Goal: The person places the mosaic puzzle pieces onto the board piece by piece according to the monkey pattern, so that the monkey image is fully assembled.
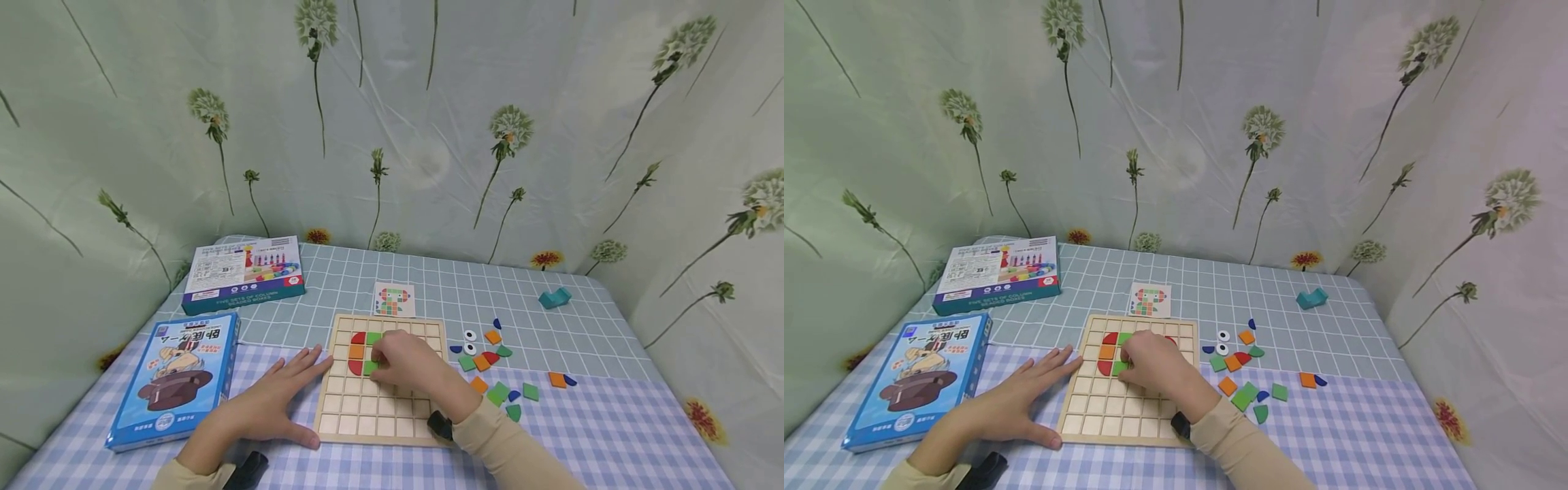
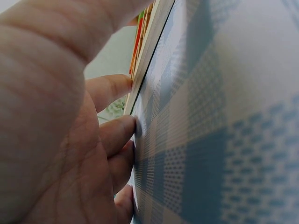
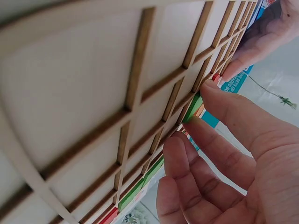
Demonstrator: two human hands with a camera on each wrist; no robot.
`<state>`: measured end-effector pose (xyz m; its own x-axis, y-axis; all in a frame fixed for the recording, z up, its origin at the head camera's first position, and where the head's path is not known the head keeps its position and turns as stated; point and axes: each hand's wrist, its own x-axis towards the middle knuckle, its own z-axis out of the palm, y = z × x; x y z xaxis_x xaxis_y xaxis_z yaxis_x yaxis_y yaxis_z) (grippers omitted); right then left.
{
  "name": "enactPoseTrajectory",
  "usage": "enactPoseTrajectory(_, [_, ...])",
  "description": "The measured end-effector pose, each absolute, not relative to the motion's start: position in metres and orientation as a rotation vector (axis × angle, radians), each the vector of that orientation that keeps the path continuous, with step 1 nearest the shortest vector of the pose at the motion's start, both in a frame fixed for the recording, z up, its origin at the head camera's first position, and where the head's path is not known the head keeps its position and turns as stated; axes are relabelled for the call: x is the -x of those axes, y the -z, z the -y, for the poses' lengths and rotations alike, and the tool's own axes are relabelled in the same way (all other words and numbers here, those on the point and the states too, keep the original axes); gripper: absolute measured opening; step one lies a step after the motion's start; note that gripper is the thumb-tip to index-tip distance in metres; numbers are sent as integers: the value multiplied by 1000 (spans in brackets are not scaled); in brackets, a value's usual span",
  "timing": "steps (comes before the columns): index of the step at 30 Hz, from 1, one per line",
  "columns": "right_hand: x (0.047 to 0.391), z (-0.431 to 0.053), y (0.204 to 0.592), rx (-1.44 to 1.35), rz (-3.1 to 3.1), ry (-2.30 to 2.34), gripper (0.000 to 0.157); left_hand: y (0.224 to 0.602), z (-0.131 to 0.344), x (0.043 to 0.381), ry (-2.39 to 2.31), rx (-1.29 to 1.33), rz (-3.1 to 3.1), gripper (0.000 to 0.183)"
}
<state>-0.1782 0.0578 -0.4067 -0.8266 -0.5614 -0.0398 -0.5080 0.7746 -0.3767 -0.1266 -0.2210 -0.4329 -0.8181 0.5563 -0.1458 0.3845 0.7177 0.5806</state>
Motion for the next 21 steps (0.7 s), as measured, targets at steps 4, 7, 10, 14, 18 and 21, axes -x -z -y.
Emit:
enactPoseTrajectory(4, [178, -56, 407, 862, -2829, 511, 18, 433, 221, 126, -786, -713, -2609, 123])
enactPoseTrajectory(7, [178, -54, 406, 866, -2847, 494, 19, 433, 221, 126, -782, -709, -2612, 123])
enactPoseTrajectory(10, [178, -51, 406, 867, -2856, 496, 20, 432, 221, 126, -781, -720, -2617, 123])
enactPoseTrajectory(14, [179, -44, 406, 888, -2853, 474, 21, 432, 221, 126, -782, -722, -2615, 123])
enactPoseTrajectory(18, [179, -39, 406, 917, -2863, 429, 23, 432, 221, 126, -780, -731, -2622, 123])
enactPoseTrajectory(21, [179, -37, 407, 911, -2868, 422, 23, 432, 221, 126, -775, -741, -2629, 123])
